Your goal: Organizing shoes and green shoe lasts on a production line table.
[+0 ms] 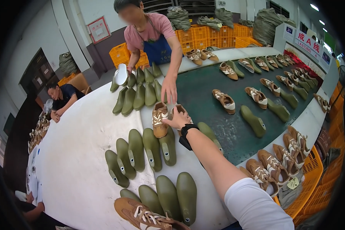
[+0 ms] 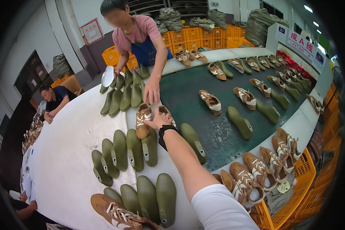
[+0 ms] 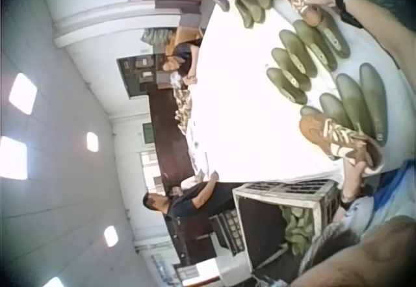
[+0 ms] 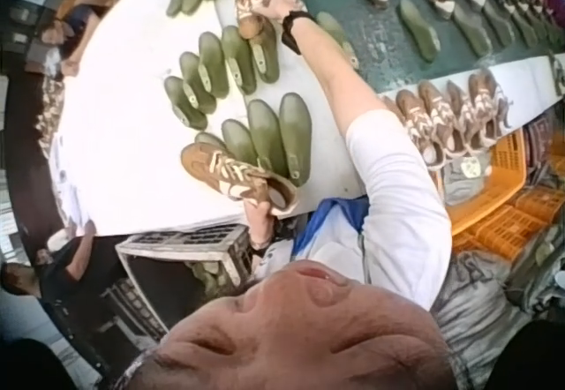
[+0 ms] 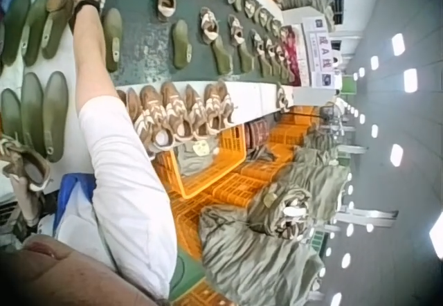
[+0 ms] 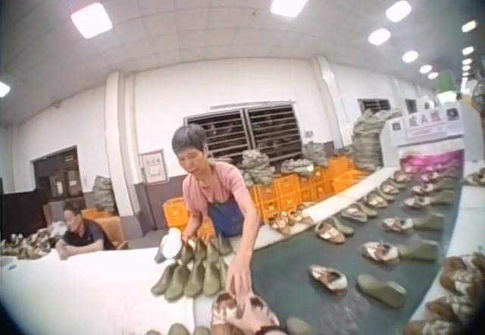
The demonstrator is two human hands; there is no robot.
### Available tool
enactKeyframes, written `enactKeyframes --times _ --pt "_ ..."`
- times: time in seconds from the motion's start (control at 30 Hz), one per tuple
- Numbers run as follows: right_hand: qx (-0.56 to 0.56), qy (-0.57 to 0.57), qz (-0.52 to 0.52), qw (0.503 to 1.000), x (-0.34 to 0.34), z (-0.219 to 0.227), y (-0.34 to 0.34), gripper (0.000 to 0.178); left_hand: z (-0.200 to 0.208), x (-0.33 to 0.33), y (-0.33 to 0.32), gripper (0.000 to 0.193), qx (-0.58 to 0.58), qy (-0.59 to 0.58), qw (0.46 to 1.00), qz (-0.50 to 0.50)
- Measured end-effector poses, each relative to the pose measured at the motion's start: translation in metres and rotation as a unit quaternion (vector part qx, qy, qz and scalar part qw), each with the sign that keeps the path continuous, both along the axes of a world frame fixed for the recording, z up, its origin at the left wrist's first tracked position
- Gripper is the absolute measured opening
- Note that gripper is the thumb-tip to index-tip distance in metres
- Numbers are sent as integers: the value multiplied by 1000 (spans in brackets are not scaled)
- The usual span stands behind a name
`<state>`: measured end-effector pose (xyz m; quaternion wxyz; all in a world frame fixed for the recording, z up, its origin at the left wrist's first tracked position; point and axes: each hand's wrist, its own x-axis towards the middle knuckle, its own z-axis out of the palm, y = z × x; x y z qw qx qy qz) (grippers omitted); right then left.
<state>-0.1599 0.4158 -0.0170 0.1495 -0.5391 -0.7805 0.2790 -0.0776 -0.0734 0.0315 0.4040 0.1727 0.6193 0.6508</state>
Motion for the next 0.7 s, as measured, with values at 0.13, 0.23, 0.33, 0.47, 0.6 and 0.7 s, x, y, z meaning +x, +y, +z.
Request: enactKeyframes --times 0.13,0.23,0.33,0.47,0.6,0.7 --pt "45 -134 97 985 -12 1 8 87 3 -8 1 58 -40 25 999 2" --pt "95 -143 149 974 -25 -3 25 68 1 -14 1 40 -81 32 996 27" --pt "164 -127 167 964 -48 -4 35 79 2 -18 -2 33 -73 22 995 57" --pt "97 -157 197 963 -66 -5 42 78 5 -25 9 26 -178 90 978 57" --pt "26 -106 189 976 -46 -8 37 49 17 -27 9 27 -243 20 969 42" --pt "60 -25 169 983 9 3 59 24 10 -27 9 40 -118 20 993 15"
